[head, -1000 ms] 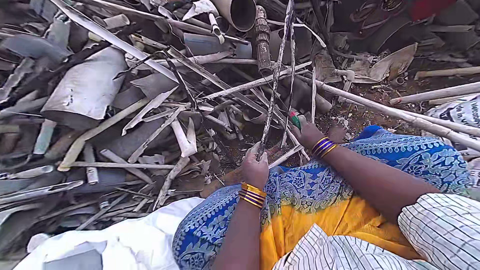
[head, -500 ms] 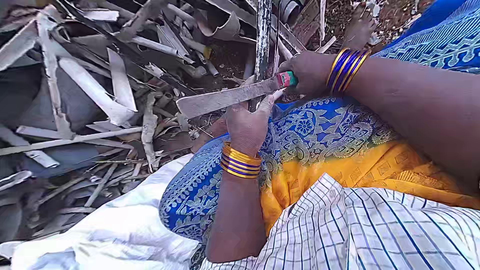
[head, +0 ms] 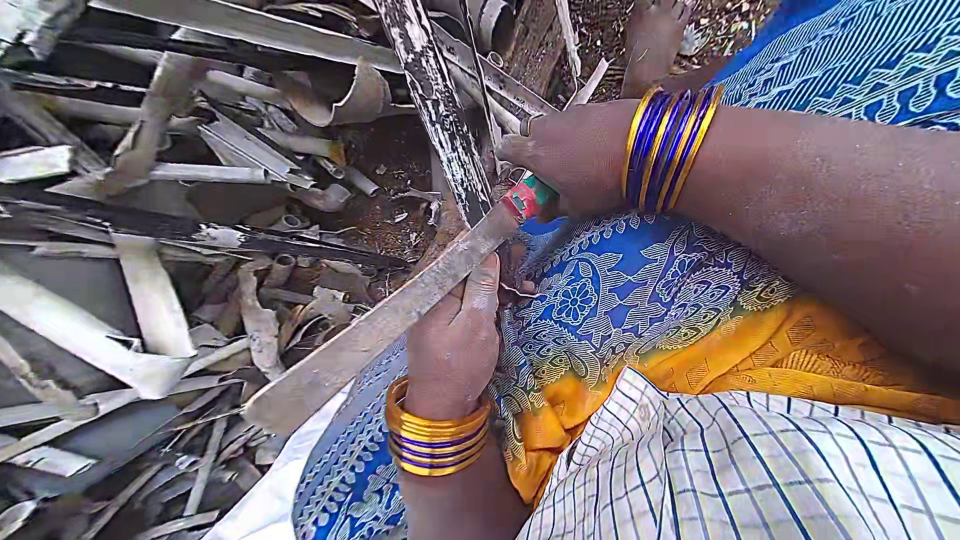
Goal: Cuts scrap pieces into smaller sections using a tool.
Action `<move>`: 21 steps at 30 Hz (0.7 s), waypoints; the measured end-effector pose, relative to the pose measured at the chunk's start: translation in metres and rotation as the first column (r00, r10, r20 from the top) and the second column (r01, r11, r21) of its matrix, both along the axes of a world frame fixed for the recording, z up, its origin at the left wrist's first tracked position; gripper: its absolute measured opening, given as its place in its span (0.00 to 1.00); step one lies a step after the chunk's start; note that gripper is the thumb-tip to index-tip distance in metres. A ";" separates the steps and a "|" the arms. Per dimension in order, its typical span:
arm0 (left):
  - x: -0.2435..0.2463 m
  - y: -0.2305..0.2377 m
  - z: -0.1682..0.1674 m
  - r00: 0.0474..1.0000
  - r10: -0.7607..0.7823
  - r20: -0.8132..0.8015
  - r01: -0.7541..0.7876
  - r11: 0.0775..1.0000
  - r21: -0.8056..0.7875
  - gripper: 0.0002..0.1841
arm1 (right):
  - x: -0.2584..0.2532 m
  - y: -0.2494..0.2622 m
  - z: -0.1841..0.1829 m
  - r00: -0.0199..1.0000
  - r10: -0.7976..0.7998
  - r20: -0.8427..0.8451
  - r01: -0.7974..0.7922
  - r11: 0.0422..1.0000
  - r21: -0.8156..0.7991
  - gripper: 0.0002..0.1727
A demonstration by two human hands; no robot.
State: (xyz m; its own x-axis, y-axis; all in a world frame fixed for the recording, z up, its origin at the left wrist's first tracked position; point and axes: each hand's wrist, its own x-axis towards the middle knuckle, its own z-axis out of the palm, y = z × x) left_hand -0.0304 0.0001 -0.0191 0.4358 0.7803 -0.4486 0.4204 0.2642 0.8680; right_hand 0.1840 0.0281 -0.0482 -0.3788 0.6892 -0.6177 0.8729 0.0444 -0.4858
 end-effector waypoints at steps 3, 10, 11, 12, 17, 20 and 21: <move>-0.001 0.005 0.009 0.966 0.030 0.255 0.003 0.992 -0.128 0.18 | 0.010 0.006 0.003 0.908 -0.332 -0.256 0.370 0.922 0.114 0.45; -0.007 0.003 0.013 0.872 0.354 0.337 -0.311 0.934 -0.177 0.28 | 0.005 0.002 0.015 0.605 -0.671 -0.429 0.783 0.600 0.165 0.22; -0.012 0.005 0.013 0.852 0.369 0.372 -0.331 0.929 -0.164 0.29 | 0.003 0.000 0.011 0.644 -0.588 -0.489 0.746 0.625 0.230 0.24; -0.016 0.005 0.012 0.839 0.360 0.408 -0.335 0.933 -0.134 0.27 | 0.000 -0.002 0.008 0.678 -0.503 -0.537 0.707 0.647 0.287 0.27; -0.039 0.006 0.013 0.818 0.154 0.554 -0.167 0.986 -0.027 0.34 | -0.016 -0.009 0.016 0.743 -0.375 -0.555 0.578 0.777 0.249 0.37; -0.043 0.002 0.015 0.793 0.178 0.582 -0.211 0.977 -0.011 0.28 | -0.021 -0.012 0.020 0.722 -0.383 -0.576 0.584 0.784 0.210 0.34; -0.044 0.002 0.014 0.776 0.219 0.592 -0.249 0.968 -0.032 0.22 | -0.021 -0.012 0.020 0.721 -0.387 -0.575 0.583 0.786 0.203 0.32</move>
